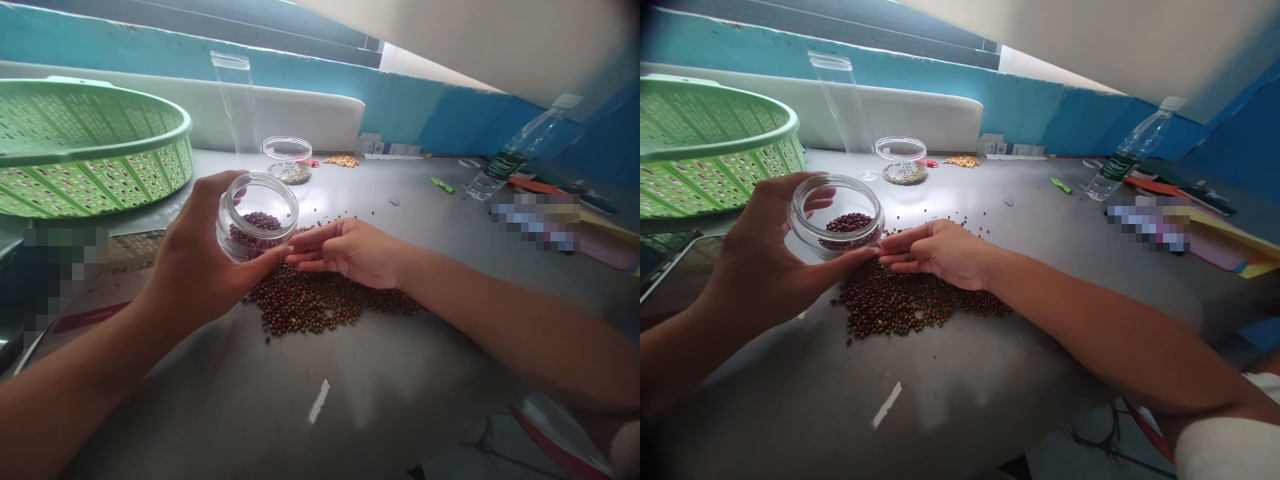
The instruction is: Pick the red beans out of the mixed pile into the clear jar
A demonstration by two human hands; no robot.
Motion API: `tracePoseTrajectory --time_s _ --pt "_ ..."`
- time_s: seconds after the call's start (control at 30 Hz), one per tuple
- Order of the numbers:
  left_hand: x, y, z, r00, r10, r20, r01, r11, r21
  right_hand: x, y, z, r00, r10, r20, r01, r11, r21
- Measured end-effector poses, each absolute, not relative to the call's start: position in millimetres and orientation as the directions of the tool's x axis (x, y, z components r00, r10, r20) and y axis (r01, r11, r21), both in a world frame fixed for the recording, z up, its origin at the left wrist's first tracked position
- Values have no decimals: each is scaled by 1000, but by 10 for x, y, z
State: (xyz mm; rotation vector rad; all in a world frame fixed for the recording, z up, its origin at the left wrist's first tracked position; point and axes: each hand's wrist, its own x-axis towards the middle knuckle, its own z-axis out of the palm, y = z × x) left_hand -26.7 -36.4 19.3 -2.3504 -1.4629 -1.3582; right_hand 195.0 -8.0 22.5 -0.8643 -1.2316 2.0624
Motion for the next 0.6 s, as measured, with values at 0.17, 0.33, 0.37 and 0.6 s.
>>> tracePoseTrajectory --time_s 0.17,0.33,0.37,0.6 --pt "-262 -361 187 165 695 699 753 -547 366 1954 -71 215 -622 747 -236 -158 -415 -896" --pt "-258 -362 191 165 693 702 748 -551 370 1959 -83 224 -617 747 -246 -146 -416 -897" --pt "-259 -362 192 165 693 702 748 -551 369 1961 -84 224 -620 746 -244 -149 -417 -897" --pt "-257 -369 199 169 694 700 748 -553 367 1962 -88 233 -621 743 -249 -148 -423 -894"
